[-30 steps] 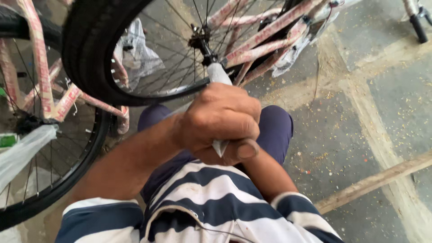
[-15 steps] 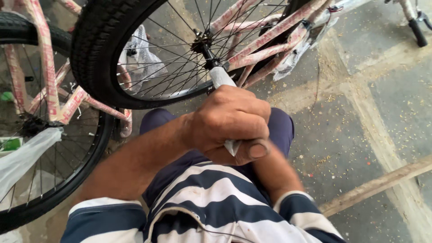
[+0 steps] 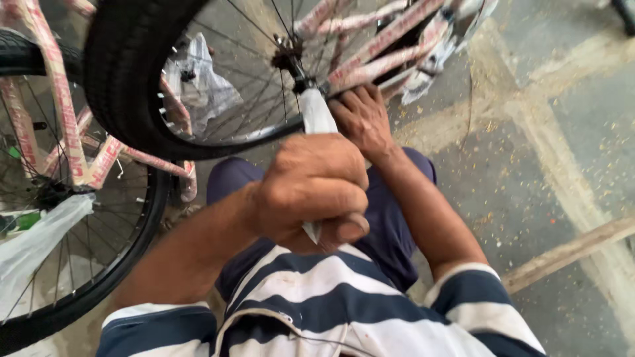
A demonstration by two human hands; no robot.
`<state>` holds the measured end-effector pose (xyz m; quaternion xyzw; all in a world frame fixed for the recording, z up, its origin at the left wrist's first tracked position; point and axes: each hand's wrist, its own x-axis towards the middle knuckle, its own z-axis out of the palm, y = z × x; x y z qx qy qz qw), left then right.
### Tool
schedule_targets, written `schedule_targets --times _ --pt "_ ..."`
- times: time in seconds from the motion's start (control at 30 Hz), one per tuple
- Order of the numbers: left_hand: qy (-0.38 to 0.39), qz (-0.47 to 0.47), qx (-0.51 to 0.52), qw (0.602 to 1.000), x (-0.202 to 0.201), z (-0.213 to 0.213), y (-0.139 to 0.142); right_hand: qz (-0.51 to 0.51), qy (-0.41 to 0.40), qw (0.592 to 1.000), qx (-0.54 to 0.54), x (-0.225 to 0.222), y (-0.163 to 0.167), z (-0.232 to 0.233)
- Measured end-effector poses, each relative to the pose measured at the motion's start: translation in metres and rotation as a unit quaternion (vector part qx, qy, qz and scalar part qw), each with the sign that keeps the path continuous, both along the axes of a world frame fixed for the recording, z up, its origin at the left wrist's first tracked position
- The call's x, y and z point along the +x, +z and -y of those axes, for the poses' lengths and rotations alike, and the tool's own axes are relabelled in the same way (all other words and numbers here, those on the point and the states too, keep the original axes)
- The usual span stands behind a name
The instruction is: The person sits on the floor of a bicycle workshop and fits a front wheel to a new bicycle frame, holding the axle with a plastic bag and tightening the axle nuts by hand. They then lift and reposition the bicycle and pick up a wrench from the floor.
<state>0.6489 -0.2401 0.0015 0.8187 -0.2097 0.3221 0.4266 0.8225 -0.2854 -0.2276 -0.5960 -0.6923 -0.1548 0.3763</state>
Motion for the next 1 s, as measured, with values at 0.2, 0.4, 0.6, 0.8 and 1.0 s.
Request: schedule_targets --times 0.2,0.4,0.6,0.8,1.0 --pt "-0.014 -0.034 0.017 0.999 0.006 0.002 -0.001 -0.332 -0.028 0.938 -0.097 -0.092 -0.036 0.008" --pt "-0.033 -0.035 0.009 0.999 0.014 0.007 0.001 -0.341 -0.015 0.935 -0.1 -0.089 -0.042 0.019" --pt "-0.012 -0.019 0.037 0.999 0.013 0.007 0.003 -0.047 -0.002 0.998 -0.041 0.007 -0.009 0.0" --pt "-0.009 -0.022 0.04 0.999 0.014 0.007 0.0 -0.26 -0.027 0.961 -0.092 -0.059 -0.018 -0.005" --pt "-0.019 -0.02 0.037 0.999 0.018 0.008 -0.001 -0.343 0.009 0.934 -0.101 -0.113 -0.034 0.016"
